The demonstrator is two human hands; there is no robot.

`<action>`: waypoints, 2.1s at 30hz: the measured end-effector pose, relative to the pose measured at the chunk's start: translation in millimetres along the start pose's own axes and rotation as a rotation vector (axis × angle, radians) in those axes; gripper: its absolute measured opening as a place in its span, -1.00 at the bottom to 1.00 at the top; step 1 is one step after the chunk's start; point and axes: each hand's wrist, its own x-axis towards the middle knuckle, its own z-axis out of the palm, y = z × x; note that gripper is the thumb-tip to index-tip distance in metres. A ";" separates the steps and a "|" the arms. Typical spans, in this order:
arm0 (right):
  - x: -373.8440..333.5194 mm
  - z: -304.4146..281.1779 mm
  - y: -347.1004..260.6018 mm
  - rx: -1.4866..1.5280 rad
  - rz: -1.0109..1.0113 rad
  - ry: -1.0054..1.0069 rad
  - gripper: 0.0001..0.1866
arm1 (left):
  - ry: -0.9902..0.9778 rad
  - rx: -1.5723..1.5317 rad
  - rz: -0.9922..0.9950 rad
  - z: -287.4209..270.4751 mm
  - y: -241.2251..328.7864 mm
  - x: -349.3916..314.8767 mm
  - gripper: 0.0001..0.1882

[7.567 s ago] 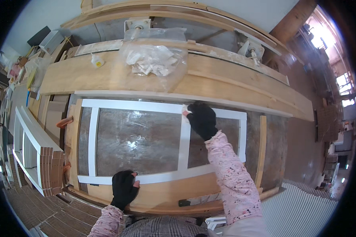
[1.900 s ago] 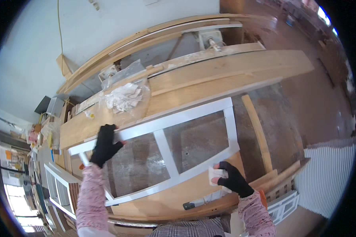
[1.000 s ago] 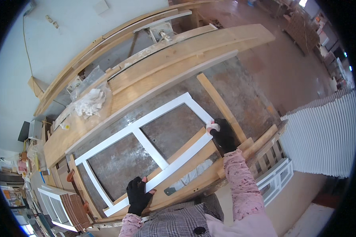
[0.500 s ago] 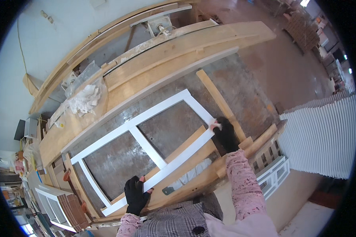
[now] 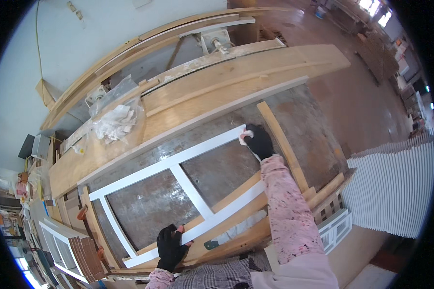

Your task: The person wipes white wooden frames with a cloth on a workbench and stacks them onto a wooden pallet.

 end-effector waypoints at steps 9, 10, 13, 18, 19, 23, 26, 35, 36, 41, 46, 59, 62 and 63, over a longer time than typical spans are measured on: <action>14.3 35.7 54.0 -0.052 0.125 0.304 -0.75 | 0.027 -0.055 -0.012 -0.9 -7.9 0.3 -0.27; 17.2 27.5 54.1 0.148 0.156 0.251 -0.76 | 0.029 -0.082 0.018 -2.3 -10.0 0.6 -0.29; 20.7 23.8 -10.0 -0.114 -0.072 0.312 -0.80 | 0.099 -0.027 -0.024 -12.2 -6.4 -0.4 -0.32; 9.7 93.5 -162.3 0.132 -0.703 -0.029 -0.80 | 0.150 -0.017 -0.125 -5.0 -4.3 -12.3 -0.32; 4.4 114.6 -179.9 0.148 -0.691 -0.159 -0.81 | 0.151 -0.010 -0.117 -4.7 -5.7 -13.9 -0.33; -6.5 162.7 -205.6 -0.068 -0.596 -0.419 -0.80 | 0.190 -0.055 -0.091 1.5 -9.4 -10.6 -0.34; -2.7 157.9 -195.3 0.049 -0.628 -0.383 -0.79 | 0.161 -0.024 -0.128 0.6 -8.6 -9.2 -0.36; 14.3 133.2 -164.8 -0.045 -0.596 -0.467 -0.80 | 0.240 -0.067 -0.125 10.8 -17.8 -13.1 -0.40; 10.3 138.2 -173.1 -0.042 -0.576 -0.517 -0.79 | 0.248 -0.066 -0.149 11.4 -21.1 -16.7 -0.40; -3.9 153.4 -166.1 -0.139 -0.618 -0.278 -0.78 | 0.207 -0.165 -0.019 24.5 -28.7 -14.4 -0.36; 11.6 170.9 -213.6 -0.213 -0.772 -0.624 -0.77 | 0.192 -0.257 -0.054 19.9 -31.7 -23.8 -0.34; -46.2 432.3 -460.1 0.249 -0.964 -0.571 -0.80 | 0.213 -0.447 -0.006 40.8 -29.5 -19.1 -0.39; -46.7 422.4 -457.7 0.270 -1.063 -0.679 -0.82 | 0.300 -0.467 -0.036 37.8 -33.6 -29.1 -0.39; -43.4 414.2 -451.6 0.297 -1.085 -0.679 -0.82 | 0.307 -0.471 -0.047 39.2 -34.6 -30.7 -0.39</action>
